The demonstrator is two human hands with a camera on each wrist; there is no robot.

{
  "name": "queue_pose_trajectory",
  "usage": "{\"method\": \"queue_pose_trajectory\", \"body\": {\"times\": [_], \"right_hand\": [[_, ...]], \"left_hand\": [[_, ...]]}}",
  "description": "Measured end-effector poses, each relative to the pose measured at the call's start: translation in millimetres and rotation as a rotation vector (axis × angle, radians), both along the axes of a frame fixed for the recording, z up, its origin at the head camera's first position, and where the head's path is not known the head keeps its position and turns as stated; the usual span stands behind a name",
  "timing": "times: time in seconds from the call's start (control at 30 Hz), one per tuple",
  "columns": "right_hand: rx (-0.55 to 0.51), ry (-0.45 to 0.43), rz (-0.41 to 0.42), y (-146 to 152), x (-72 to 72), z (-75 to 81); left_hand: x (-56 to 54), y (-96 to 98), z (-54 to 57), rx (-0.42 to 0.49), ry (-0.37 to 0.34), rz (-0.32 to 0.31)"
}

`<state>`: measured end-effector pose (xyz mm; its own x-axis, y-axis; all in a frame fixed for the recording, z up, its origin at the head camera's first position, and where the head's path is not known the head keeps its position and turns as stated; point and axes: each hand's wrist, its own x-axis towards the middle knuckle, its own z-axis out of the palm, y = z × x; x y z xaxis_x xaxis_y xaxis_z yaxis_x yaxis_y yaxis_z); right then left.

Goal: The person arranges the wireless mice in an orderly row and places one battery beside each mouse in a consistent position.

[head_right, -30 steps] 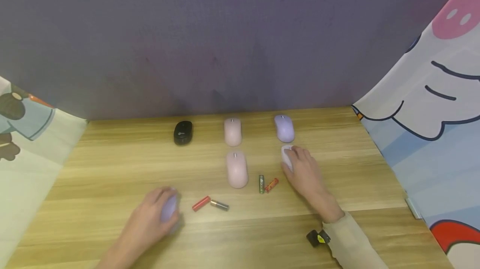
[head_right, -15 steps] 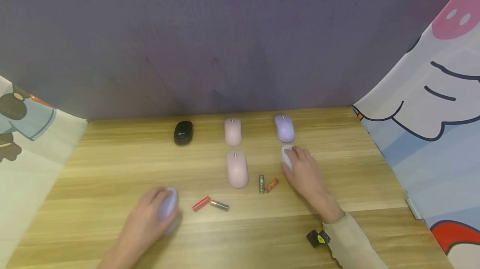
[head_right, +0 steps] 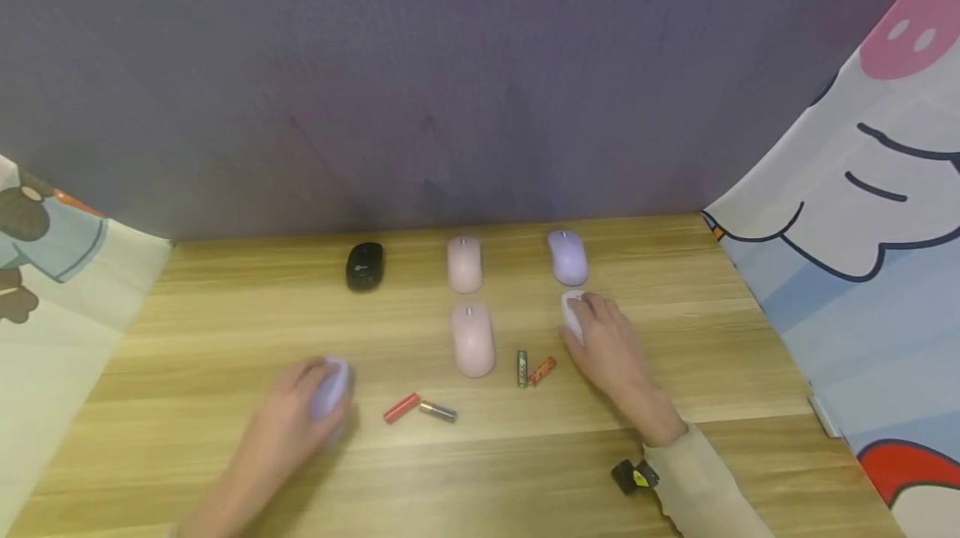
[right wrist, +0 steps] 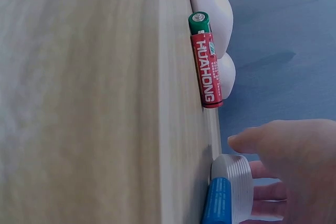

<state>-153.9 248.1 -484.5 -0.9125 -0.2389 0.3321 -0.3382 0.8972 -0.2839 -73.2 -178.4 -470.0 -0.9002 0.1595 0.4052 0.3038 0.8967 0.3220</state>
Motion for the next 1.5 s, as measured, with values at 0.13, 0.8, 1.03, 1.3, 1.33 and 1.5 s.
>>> {"method": "queue_pose_trajectory", "body": {"times": [0.13,0.8,1.03,1.3,1.33,1.5], "right_hand": [[-0.006,0.005,0.003,-0.5,0.6,1.1],[-0.008,0.032,0.008,-0.1,-0.7,-1.8],[-0.007,0.027,0.006,0.2,-0.6,-1.9],[-0.009,0.018,0.007,-0.1,-0.9,-1.7],[-0.011,0.02,0.008,-0.1,-0.9,-1.6],[-0.015,0.025,0.009,-0.4,-0.6,-0.6]], "left_hand": [[-7.7,-1.7,2.9,0.016,-0.028,-0.008],[-50.8,2.2,4.0,0.042,-0.095,-0.011],[-58.7,3.8,2.2,0.027,-0.107,-0.008],[-65.6,5.4,-1.0,0.029,-0.104,-0.003],[-66.6,5.6,-1.4,0.03,-0.102,-0.004],[-71.1,7.9,-2.1,0.037,-0.092,0.0]]}}
